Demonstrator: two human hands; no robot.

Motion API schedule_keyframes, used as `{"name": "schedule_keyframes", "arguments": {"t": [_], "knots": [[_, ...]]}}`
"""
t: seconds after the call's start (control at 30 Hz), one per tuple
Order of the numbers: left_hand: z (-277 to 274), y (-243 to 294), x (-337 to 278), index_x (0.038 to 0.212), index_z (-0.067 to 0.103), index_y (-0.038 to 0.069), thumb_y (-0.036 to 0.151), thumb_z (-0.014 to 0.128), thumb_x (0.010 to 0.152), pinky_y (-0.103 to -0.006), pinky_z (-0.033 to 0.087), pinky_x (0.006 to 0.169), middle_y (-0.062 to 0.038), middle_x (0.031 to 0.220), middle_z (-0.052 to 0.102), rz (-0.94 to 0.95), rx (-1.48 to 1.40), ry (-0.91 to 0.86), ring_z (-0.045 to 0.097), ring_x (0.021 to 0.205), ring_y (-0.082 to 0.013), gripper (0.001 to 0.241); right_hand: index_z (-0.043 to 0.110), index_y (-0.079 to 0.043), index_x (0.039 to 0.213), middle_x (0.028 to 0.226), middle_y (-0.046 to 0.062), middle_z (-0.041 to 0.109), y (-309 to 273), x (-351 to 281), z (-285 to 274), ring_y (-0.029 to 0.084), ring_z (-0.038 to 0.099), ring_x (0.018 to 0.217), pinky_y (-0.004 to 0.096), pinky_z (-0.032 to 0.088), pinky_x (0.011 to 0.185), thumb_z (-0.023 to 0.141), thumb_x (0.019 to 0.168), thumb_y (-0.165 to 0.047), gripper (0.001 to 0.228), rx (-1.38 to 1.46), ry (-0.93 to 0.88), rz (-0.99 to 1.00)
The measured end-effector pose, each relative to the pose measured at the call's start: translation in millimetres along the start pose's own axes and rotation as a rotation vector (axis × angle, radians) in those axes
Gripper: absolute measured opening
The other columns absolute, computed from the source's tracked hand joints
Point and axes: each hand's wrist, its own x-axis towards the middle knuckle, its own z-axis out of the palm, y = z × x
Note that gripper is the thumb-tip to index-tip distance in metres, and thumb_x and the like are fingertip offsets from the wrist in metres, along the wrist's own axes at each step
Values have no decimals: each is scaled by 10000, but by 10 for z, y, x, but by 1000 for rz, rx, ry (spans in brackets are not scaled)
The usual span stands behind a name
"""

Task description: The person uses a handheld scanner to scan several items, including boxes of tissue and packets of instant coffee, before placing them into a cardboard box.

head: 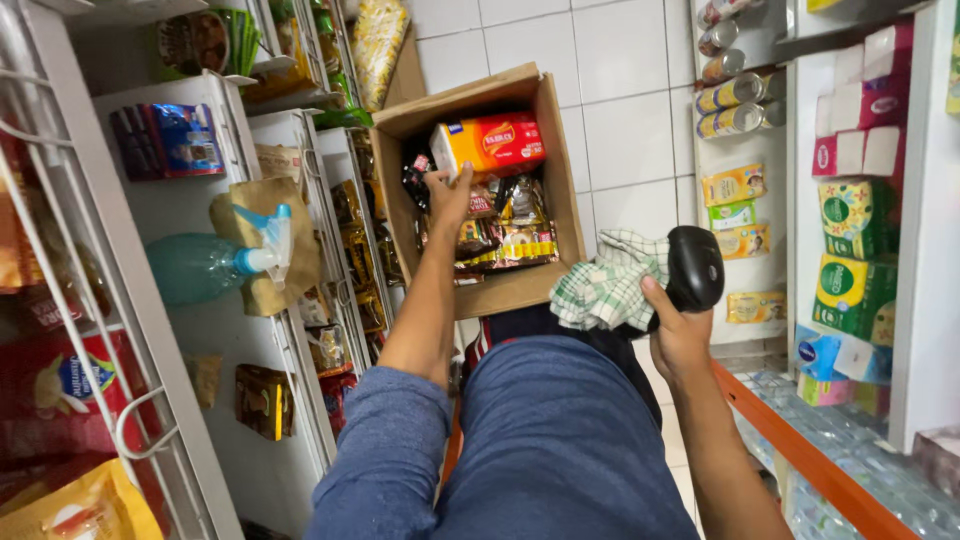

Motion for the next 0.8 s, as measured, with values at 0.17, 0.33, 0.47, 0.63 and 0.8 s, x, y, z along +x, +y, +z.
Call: {"name": "schedule_keyframes", "arguments": {"t": [0.17, 0.33, 0.47, 0.63, 0.8], "knots": [[68, -45, 37, 1377, 386, 44, 473, 835, 747, -460, 474, 1042, -323, 1312, 582, 51, 106, 161, 597, 1204, -415, 885, 489, -43, 1492, 1401, 77, 577, -97, 55, 49, 196, 571, 1290, 363, 468, 1122, 690, 919, 81, 619, -9, -29, -32], [42, 219, 30, 1570, 213, -22, 681, 851, 738, -450, 299, 1192, -410, 1528, 264, -156, 121, 100, 339, 1412, -489, 1263, 490, -51, 1482, 1370, 76, 588, -152, 138, 145, 204, 591, 1258, 375, 495, 1094, 700, 920, 66, 611, -1, -53, -1], [31, 533, -30, 1432, 586, -6, 783, 730, 730, -461, 307, 1220, -364, 1497, 447, -242, 216, 64, 339, 1471, -482, 1067, 491, -61, 1477, 1365, 49, 576, -244, 171, 297, 174, 577, 1248, 352, 485, 1084, 720, 899, 66, 635, -37, -68, 15], [108, 744, -150, 1352, 448, -118, 605, 854, 604, -412, 522, 1040, -274, 1238, 674, -226, 10, 169, 688, 1179, -386, 1116, 522, -51, 1458, 1357, 50, 584, -464, 179, 459, 162, 572, 1249, 333, 479, 1085, 739, 899, 53, 608, -134, -123, 1], [133, 682, -643, 1308, 413, -27, 464, 899, 647, -414, 535, 963, -219, 1204, 657, 18, -101, 156, 673, 1076, -307, 955, 525, -59, 1420, 1307, 43, 596, -593, 248, 451, 161, 590, 1203, 329, 497, 1040, 757, 864, 57, 613, -165, -111, -35]]}}
